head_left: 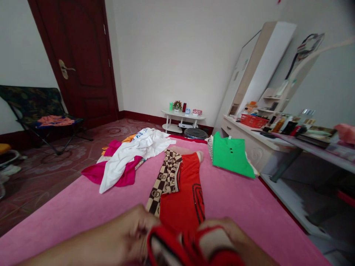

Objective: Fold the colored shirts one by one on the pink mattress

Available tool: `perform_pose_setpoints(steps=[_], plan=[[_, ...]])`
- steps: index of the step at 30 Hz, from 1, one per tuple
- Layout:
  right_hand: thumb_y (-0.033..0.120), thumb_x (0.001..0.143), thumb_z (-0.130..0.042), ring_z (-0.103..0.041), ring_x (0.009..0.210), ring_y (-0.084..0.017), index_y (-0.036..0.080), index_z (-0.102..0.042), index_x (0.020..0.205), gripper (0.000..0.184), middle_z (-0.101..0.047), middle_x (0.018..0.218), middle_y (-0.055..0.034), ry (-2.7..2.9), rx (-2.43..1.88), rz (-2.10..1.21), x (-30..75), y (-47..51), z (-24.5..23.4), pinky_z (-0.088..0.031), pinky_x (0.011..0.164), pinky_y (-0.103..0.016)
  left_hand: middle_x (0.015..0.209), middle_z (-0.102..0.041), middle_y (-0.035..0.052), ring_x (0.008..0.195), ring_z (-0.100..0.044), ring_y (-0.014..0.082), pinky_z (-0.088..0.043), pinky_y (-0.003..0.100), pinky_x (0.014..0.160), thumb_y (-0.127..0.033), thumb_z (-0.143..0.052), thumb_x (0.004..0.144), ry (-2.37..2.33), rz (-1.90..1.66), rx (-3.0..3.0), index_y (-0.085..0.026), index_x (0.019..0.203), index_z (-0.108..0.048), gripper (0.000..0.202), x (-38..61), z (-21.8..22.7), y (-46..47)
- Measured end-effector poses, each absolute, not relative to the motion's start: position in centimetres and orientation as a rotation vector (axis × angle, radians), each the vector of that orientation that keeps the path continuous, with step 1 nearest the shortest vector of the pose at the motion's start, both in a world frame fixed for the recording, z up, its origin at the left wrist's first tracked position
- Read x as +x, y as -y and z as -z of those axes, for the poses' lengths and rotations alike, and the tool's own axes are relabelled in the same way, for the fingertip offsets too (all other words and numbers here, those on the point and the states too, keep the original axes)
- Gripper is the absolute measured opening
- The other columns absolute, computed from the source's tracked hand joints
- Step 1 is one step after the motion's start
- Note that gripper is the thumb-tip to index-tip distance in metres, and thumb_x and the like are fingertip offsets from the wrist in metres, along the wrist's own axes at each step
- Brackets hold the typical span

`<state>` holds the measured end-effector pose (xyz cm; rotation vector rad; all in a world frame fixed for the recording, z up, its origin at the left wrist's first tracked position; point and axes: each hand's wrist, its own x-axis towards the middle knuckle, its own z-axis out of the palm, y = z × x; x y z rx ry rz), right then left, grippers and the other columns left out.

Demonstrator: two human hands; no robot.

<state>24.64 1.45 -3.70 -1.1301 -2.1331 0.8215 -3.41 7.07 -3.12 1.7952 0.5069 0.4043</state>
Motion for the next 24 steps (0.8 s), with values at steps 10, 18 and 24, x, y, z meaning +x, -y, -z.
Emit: perform_pose_setpoints(steps=[10,18,24], plan=[[0.035,0.077,-0.053,-0.063,0.097,-0.025,0.016,-0.058,0.117,0.045,-0.064,0.114,-0.0139,1.337,-1.458,-0.319,26.5,-22.1,9.2,-0.051,0.088,-0.043,0.13,-0.056,0.0161,0.125,-0.049,0.0292,-0.038,0.04,0.104,-0.036,-0.057,0.085,-1.602,-0.908,2.135,-0.013,0.123,-0.057,0.044,3.8,4.2,-26.3],[0.027,0.083,-0.049,-0.054,0.108,-0.026,0.016,-0.062,0.116,0.036,-0.062,0.114,-0.012,1.699,-1.585,-0.006,26.0,-20.4,14.0,-0.042,0.098,-0.044,0.157,-0.016,0.016,0.145,-0.011,0.0335,-0.013,0.052,0.116,-0.059,-0.04,0.09,-1.498,-0.484,2.538,-0.015,0.146,-0.035,0.071,6.9,12.2,-20.8],[0.018,0.084,-0.043,-0.059,0.098,-0.02,0.019,-0.066,0.113,0.037,-0.064,0.105,-0.0083,1.682,-1.464,-0.128,25.4,-20.7,12.7,-0.048,0.089,-0.035,0.158,-0.016,0.0143,0.145,-0.014,0.031,-0.016,0.05,0.116,-0.065,-0.031,0.09,-1.463,-0.555,2.524,-0.019,0.147,-0.034,0.073,6.6,11.9,-21.7]])
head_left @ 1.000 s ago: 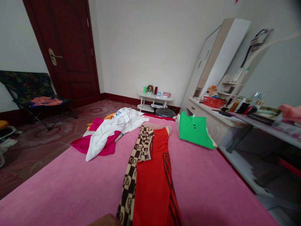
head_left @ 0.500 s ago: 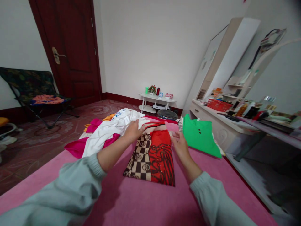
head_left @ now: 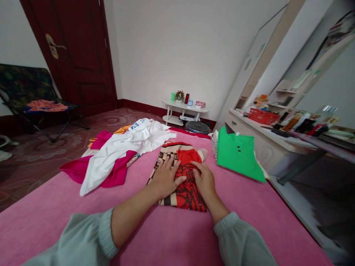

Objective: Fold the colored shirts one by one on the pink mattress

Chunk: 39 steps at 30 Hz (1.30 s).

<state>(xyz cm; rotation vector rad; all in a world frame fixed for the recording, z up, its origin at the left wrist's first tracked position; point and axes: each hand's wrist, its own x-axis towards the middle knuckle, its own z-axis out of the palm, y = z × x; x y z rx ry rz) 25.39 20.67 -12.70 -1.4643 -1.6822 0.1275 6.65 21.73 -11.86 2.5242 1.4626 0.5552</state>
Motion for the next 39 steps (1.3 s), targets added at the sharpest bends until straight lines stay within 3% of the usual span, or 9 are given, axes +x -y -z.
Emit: perform_pose_setpoints(steps=[5,10,13,17,19,23,29,34,39], plan=[[0.014,0.081,-0.044,-0.059,0.085,-0.016,0.02,-0.071,0.089,0.029,-0.062,0.086,-0.0041,1.553,-1.325,-0.031,24.9,-19.0,11.2,-0.047,0.08,-0.027,0.157,-0.019,0.012,0.144,-0.017,0.0279,-0.019,0.047,0.116,-0.061,-0.03,0.093,-1.408,-0.709,2.452,-0.02,0.147,-0.033,0.068,6.2,11.7,-22.3],[0.02,0.076,-0.051,-0.057,0.062,-0.014,0.023,-0.066,0.064,0.019,-0.063,0.064,0.0006,1.614,-1.797,-0.14,25.4,-18.4,10.7,-0.039,0.06,-0.024,0.154,-0.028,0.0108,0.143,-0.022,0.0217,-0.019,0.041,0.117,-0.049,-0.027,0.098,-1.335,-0.805,2.323,-0.017,0.146,-0.034,0.059,5.6,12.0,-23.9],[0.023,0.077,-0.052,-0.06,0.067,-0.016,0.025,-0.068,0.068,0.019,-0.065,0.07,0.0002,1.609,-1.939,-0.134,25.5,-19.0,11.0,-0.038,0.059,-0.025,0.152,-0.033,0.0128,0.142,-0.027,0.021,-0.021,0.04,0.116,-0.039,-0.032,0.097,-1.329,-0.842,2.29,-0.013,0.144,-0.037,0.055,5.5,12.5,-25.5],[0.032,0.08,-0.054,-0.061,0.099,-0.02,0.025,-0.07,0.101,0.026,-0.064,0.111,-0.0048,1.604,-1.732,-0.098,25.9,-20.6,11.6,-0.047,0.08,-0.03,0.149,-0.038,0.0135,0.14,-0.031,0.023,-0.025,0.039,0.115,-0.028,-0.05,0.087,-1.31,-0.788,2.36,-0.012,0.141,-0.043,0.057,5.8,12.7,-27.1],[0.036,0.083,-0.053,-0.056,0.113,-0.023,0.021,-0.065,0.116,0.038,-0.059,0.124,-0.009,1.645,-1.607,-0.143,26.1,-21.4,12.0,-0.045,0.093,-0.034,0.15,-0.037,0.014,0.14,-0.031,0.0238,-0.026,0.039,0.115,-0.03,-0.054,0.084,-1.321,-0.773,2.398,-0.012,0.141,-0.043,0.061,6.0,12.5,-27.6],[0.024,0.089,-0.04,-0.044,0.129,-0.022,0.015,-0.062,0.121,0.04,-0.051,0.136,-0.0119,1.566,-1.438,-0.006,26.7,-21.7,12.2,-0.035,0.108,-0.038,0.156,-0.024,0.0124,0.144,-0.019,0.0246,-0.02,0.042,0.116,-0.046,-0.05,0.089,-1.328,-0.792,2.504,-0.014,0.146,-0.035,0.067,6.1,12.1,-28.0],[0.016,0.083,-0.046,-0.057,0.109,-0.025,0.015,-0.068,0.106,0.032,-0.062,0.114,-0.0134,1.532,-1.83,0.11,27.4,-21.1,12.6,-0.043,0.097,-0.037,0.156,-0.024,0.0025,0.145,-0.011,0.0281,-0.015,0.059,0.112,-0.054,-0.03,0.096,-1.38,-0.536,2.509,-0.031,0.145,-0.034,0.055,5.7,12.2,-27.8],[0.024,0.085,-0.045,-0.061,0.095,-0.021,0.018,-0.067,0.09,0.024,-0.065,0.097,-0.0086,1.538,-1.791,0.007,27.6,-21.3,13.0,-0.046,0.088,-0.032,0.15,-0.038,0.0098,0.142,-0.025,0.026,-0.022,0.045,0.115,-0.043,-0.045,0.093,-1.374,-0.67,2.628,-0.022,0.129,-0.058,0.044,6.5,10.6,-25.9],[0.031,0.082,-0.05,-0.055,0.113,-0.023,0.012,-0.056,0.12,0.043,-0.061,0.12,-0.0131,1.441,-1.603,-0.103,28.5,-22.8,13.4,-0.041,0.1,-0.037,0.151,-0.033,0.0149,0.14,-0.029,0.0298,-0.023,0.046,0.114,-0.056,-0.05,0.087,-1.283,-0.554,2.656,-0.02,0.14,-0.047,0.064,8.2,11.0,-23.5]])
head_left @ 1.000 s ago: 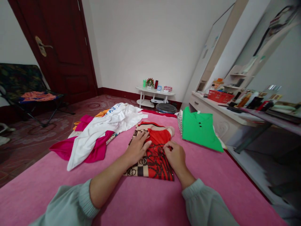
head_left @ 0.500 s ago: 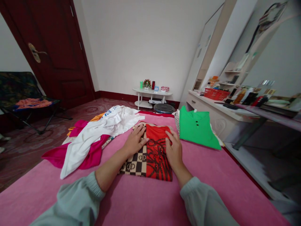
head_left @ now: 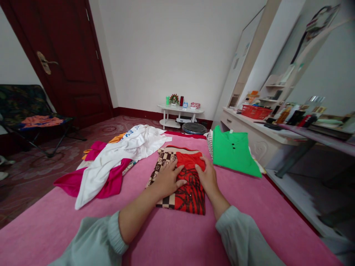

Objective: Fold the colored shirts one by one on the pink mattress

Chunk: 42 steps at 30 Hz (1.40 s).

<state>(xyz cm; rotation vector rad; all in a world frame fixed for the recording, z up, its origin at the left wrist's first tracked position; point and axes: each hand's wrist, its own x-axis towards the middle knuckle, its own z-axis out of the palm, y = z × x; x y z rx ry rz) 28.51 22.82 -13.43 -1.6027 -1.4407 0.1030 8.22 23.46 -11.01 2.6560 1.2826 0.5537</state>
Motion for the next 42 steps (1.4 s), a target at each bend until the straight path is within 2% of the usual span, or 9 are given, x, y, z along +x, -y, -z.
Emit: perform_pose_setpoints(steps=[5,12,16,21,24,28,34,38,42], plan=[[0.029,0.078,-0.055,-0.047,0.124,-0.023,0.014,-0.048,0.133,0.058,-0.053,0.135,-0.0119,1.481,-1.582,-0.153,28.7,-24.6,13.2,-0.035,0.107,-0.039,0.155,-0.025,0.0144,0.144,-0.019,0.0307,-0.016,0.051,0.115,-0.059,-0.048,0.087,-1.341,-0.527,2.648,-0.024,0.143,-0.042,0.067,8.6,12.1,-22.8],[0.014,0.077,-0.043,-0.061,0.097,-0.018,0.017,-0.065,0.086,0.024,-0.068,0.098,-0.0067,1.367,-1.43,-0.151,27.3,-26.0,12.7,-0.045,0.093,-0.031,0.159,-0.009,0.015,0.145,-0.009,0.035,-0.016,0.052,0.114,-0.063,-0.052,0.082,-1.454,-0.604,2.611,-0.024,0.144,-0.04,0.074,8.7,12.0,-22.7],[0.019,0.079,-0.047,-0.057,0.109,-0.021,0.014,-0.065,0.104,0.031,-0.065,0.114,-0.0122,1.414,-1.607,-0.12,28.1,-26.4,12.8,-0.041,0.099,-0.036,0.159,-0.009,0.0118,0.144,-0.01,0.0385,-0.012,0.057,0.113,-0.069,-0.049,0.08,-1.514,-0.603,2.574,-0.027,0.145,-0.038,0.078,8.8,12.4,-22.9],[0.03,0.09,-0.042,-0.025,0.14,-0.024,0.015,-0.044,0.139,0.051,-0.033,0.151,-0.0115,1.569,-1.741,0.245,27.3,-25.2,11.5,-0.024,0.112,-0.041,0.158,-0.018,0.0089,0.144,-0.011,0.0373,-0.01,0.056,0.114,-0.071,-0.044,0.08,-1.508,-0.527,2.569,-0.029,0.145,-0.037,0.077,8.6,12.7,-23.2],[0.038,0.096,-0.034,-0.02,0.143,-0.02,0.019,-0.037,0.144,0.053,-0.033,0.152,-0.0081,1.942,-1.72,0.145,26.6,-25.1,11.8,-0.014,0.116,-0.042,0.158,-0.018,0.0083,0.144,-0.011,0.0365,-0.01,0.056,0.114,-0.072,-0.043,0.081,-1.492,-0.527,2.563,-0.03,0.146,-0.036,0.078,8.6,12.6,-23.1],[0.044,0.097,-0.03,-0.022,0.143,-0.023,0.011,-0.037,0.144,0.058,-0.035,0.151,-0.014,2.112,-1.939,0.039,26.8,-26.4,12.7,-0.007,0.116,-0.045,0.158,-0.02,0.0074,0.144,-0.013,0.0358,-0.009,0.056,0.114,-0.07,-0.043,0.082,-1.482,-0.496,2.525,-0.03,0.146,-0.035,0.076,8.6,12.2,-23.1],[0.037,0.085,-0.057,-0.049,0.123,-0.037,0.009,-0.066,0.114,0.041,-0.061,0.123,-0.0235,2.143,-2.114,0.083,24.4,-26.8,7.1,-0.028,0.104,-0.055,0.157,-0.022,0.0113,0.144,-0.014,0.0339,-0.019,0.05,0.114,-0.065,-0.045,0.083,-1.331,-0.383,2.461,-0.023,0.146,-0.037,0.076,6.9,10.6,-21.8],[0.023,0.091,-0.044,-0.057,0.114,-0.027,0.012,-0.067,0.11,0.032,-0.064,0.116,-0.0191,2.106,-1.986,0.119,19.4,-26.3,4.9,-0.039,0.097,-0.038,0.139,-0.047,0.0116,0.126,-0.046,0.0285,-0.038,0.037,0.103,-0.046,-0.059,0.08,-1.509,-0.545,2.397,-0.024,0.13,-0.055,0.054,3.5,9.3,-18.7],[0.034,0.093,-0.045,-0.063,0.102,-0.024,0.013,-0.065,0.109,0.033,-0.067,0.108,-0.0158,2.083,-1.938,0.032,14.7,-26.7,6.7,-0.045,0.085,-0.031,0.115,-0.06,0.0136,0.109,-0.056,0.0279,-0.045,0.035,0.089,-0.046,-0.064,0.074,-1.873,-0.626,2.223,-0.018,0.123,-0.056,0.057,0.6,9.0,-16.6]])
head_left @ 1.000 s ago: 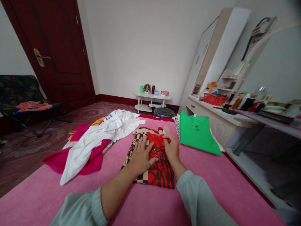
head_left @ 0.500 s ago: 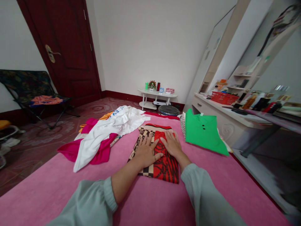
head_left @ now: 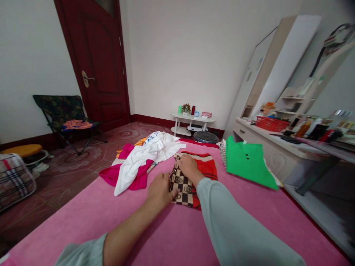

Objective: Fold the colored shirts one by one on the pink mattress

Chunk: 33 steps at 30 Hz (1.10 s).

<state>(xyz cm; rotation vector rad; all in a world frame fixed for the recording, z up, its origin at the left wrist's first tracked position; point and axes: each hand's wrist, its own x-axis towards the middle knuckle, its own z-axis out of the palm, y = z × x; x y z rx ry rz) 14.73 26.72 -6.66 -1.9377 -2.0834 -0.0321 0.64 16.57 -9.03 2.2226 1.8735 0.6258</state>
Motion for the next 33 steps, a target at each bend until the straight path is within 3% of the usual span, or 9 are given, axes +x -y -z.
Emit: perform_pose_setpoints(steps=[4,9,12,14,18,22,25,29,33], plan=[[0.042,0.093,-0.045,-0.064,0.102,-0.028,0.008,-0.061,0.11,0.041,-0.066,0.108,-0.0211,2.02,-2.02,-0.01,13.3,-28.6,8.2,-0.046,0.082,-0.033,0.099,-0.067,0.0099,0.093,-0.063,0.0264,-0.045,0.032,0.074,-0.052,-0.061,0.075,-1.919,-0.515,2.141,-0.021,0.102,-0.064,0.041,-0.2,9.4,-16.7],[0.043,0.091,-0.049,-0.064,0.101,-0.028,0.009,-0.048,0.126,0.049,-0.068,0.106,-0.0189,2.041,-2.058,-0.024,13.7,-31.2,8.2,-0.047,0.08,-0.034,0.088,-0.07,0.0082,0.083,-0.065,0.026,-0.042,0.031,0.066,-0.054,-0.06,0.075,-1.961,-0.48,2.113,-0.023,0.089,-0.066,0.035,-0.1,9.7,-17.4],[0.049,0.086,-0.053,-0.062,0.106,-0.031,0.01,-0.053,0.12,0.052,-0.066,0.11,-0.0202,2.098,-2.015,-0.08,13.2,-32.0,8.4,-0.045,0.086,-0.038,0.082,-0.069,0.0079,0.079,-0.064,0.0259,-0.04,0.031,0.063,-0.052,-0.059,0.075,-1.926,-0.522,2.143,-0.022,0.079,-0.065,0.031,0.0,10.1,-17.5],[0.045,0.083,-0.058,-0.06,0.109,-0.033,0.009,-0.057,0.113,0.047,-0.064,0.113,-0.0223,2.073,-1.982,-0.175,12.7,-32.3,8.6,-0.043,0.089,-0.039,0.077,-0.068,0.0066,0.075,-0.063,0.024,-0.037,0.03,0.061,-0.045,-0.059,0.075,-1.859,-0.601,2.155,-0.022,0.074,-0.064,0.024,0.2,10.3,-17.4],[0.02,0.079,-0.06,-0.061,0.107,-0.03,0.008,-0.061,0.105,0.029,-0.065,0.109,-0.0227,1.982,-1.923,-0.286,12.9,-32.4,8.9,-0.043,0.089,-0.036,0.065,-0.06,0.0006,0.063,-0.055,0.0157,-0.031,0.025,0.056,-0.02,-0.054,0.069,-1.618,-0.862,2.079,-0.02,0.066,-0.054,0.003,1.0,11.1,-17.1],[0.014,0.072,-0.061,-0.063,0.097,-0.026,0.012,-0.066,0.088,0.017,-0.069,0.094,-0.0146,1.879,-1.79,-0.355,14.7,-31.9,8.3,-0.044,0.083,-0.031,0.057,-0.047,-0.0046,0.055,-0.046,0.0106,-0.028,0.021,0.05,-0.011,-0.048,0.062,-1.342,-1.109,1.845,-0.02,0.062,-0.041,0.011,1.6,11.1,-17.0],[0.025,0.073,-0.059,-0.064,0.087,-0.024,0.015,-0.066,0.082,0.015,-0.069,0.081,-0.0075,1.745,-1.648,-0.413,15.6,-31.4,6.5,-0.046,0.074,-0.029,0.055,-0.042,-0.0066,0.052,-0.043,0.0092,-0.029,0.019,0.048,-0.01,-0.047,0.06,-1.253,-1.332,1.664,-0.02,0.063,-0.038,0.014,1.2,9.1,-16.6],[0.033,0.076,-0.048,-0.063,0.081,-0.019,0.013,-0.063,0.099,0.034,-0.069,0.086,-0.0052,1.524,-1.406,-0.476,16.2,-30.6,2.7,-0.048,0.067,-0.026,0.056,-0.046,-0.0079,0.048,-0.042,0.0081,-0.03,0.019,0.047,-0.01,-0.049,0.062,-1.211,-1.596,1.696,-0.019,0.071,-0.048,0.013,0.0,3.6,-14.8],[0.032,0.072,-0.047,-0.065,0.076,-0.016,0.015,-0.061,0.102,0.037,-0.069,0.085,-0.0033,1.362,-1.173,-0.622,18.1,-28.6,0.5,-0.05,0.066,-0.025,0.071,-0.06,-0.003,0.064,-0.054,0.0114,-0.041,0.022,0.062,-0.006,-0.05,0.066,-1.047,-1.721,2.095,-0.019,0.079,-0.059,0.021,0.4,-1.0,-12.1]])
